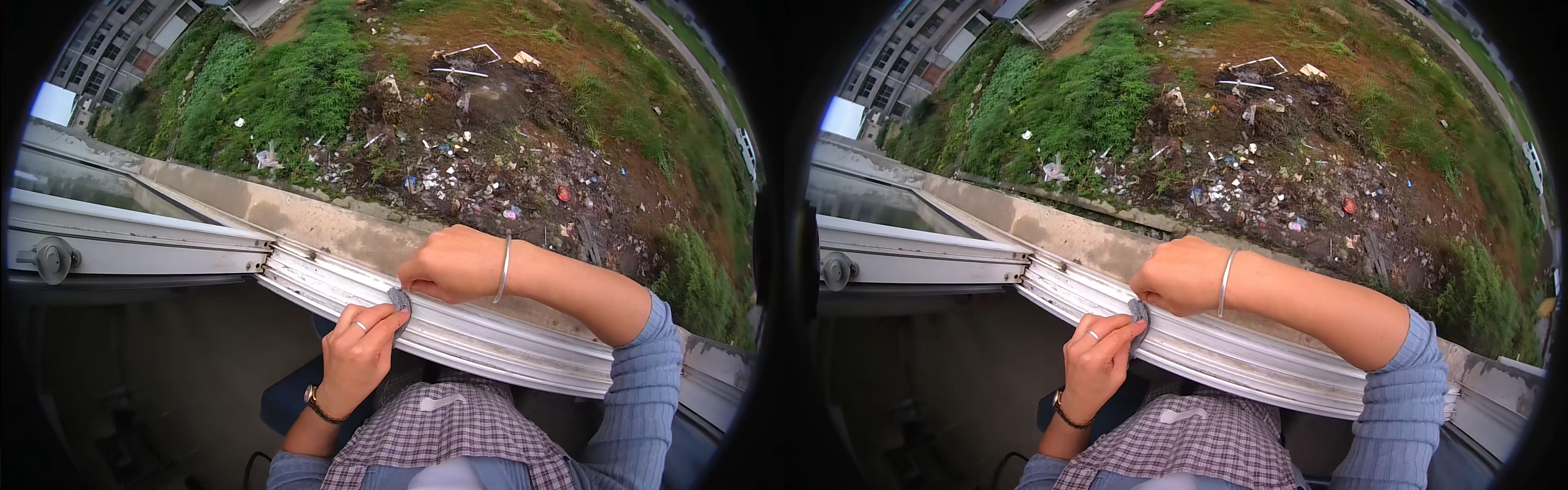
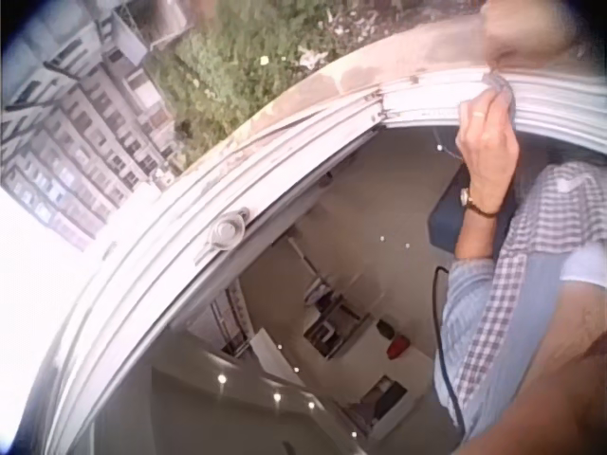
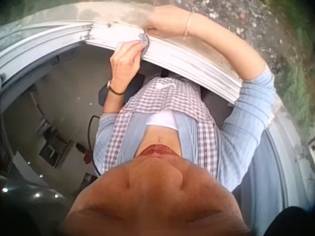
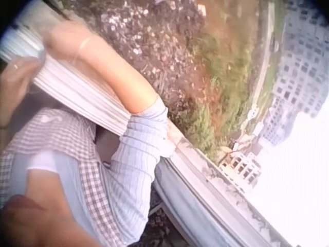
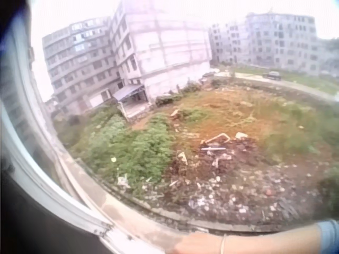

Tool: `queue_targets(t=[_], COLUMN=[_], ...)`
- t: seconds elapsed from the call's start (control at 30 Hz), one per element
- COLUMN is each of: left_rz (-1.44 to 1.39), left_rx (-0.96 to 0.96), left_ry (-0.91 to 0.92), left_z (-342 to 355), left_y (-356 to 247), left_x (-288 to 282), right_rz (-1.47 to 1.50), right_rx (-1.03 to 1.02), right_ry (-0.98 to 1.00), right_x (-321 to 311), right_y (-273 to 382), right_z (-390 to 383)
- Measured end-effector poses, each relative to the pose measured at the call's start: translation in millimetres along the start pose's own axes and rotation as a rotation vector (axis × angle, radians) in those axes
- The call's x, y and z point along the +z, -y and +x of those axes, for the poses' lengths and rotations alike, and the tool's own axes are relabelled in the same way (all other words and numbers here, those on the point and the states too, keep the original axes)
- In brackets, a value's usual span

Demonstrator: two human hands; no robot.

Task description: The person cleans a window frame using a wet cloth and a small metal tool. They wipe the frame, scrape debris from grooves, and repeatedly wipe the same areas while standing at an open window.

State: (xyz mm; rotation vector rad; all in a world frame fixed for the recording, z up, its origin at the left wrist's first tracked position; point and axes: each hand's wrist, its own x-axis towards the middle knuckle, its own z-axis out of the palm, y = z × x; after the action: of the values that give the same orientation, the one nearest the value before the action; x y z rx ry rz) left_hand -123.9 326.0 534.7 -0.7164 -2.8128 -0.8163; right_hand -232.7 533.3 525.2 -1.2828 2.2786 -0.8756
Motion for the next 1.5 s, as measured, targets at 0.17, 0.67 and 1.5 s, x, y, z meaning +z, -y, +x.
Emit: queue_targets(t=[0.17, 0.67, 1.5], left_rz=[-0.068, -0.166, -0.206], left_rx=[0.096, 0.231, 0.146], left_ry=[0.12, 0.19, 0.108], left_z=[-2, -10, -6], left_y=[-56, -149, -90], left_x=[29, 84, 64], right_rz=[0.03, -0.202, -0.254], right_rx=[0.059, 0.459, 0.471], right_ry=[0.063, -0.133, -0.323], right_x=[-9, 43, 59], right_y=[5, 67, 69], right_z=[-83, -252, -159])
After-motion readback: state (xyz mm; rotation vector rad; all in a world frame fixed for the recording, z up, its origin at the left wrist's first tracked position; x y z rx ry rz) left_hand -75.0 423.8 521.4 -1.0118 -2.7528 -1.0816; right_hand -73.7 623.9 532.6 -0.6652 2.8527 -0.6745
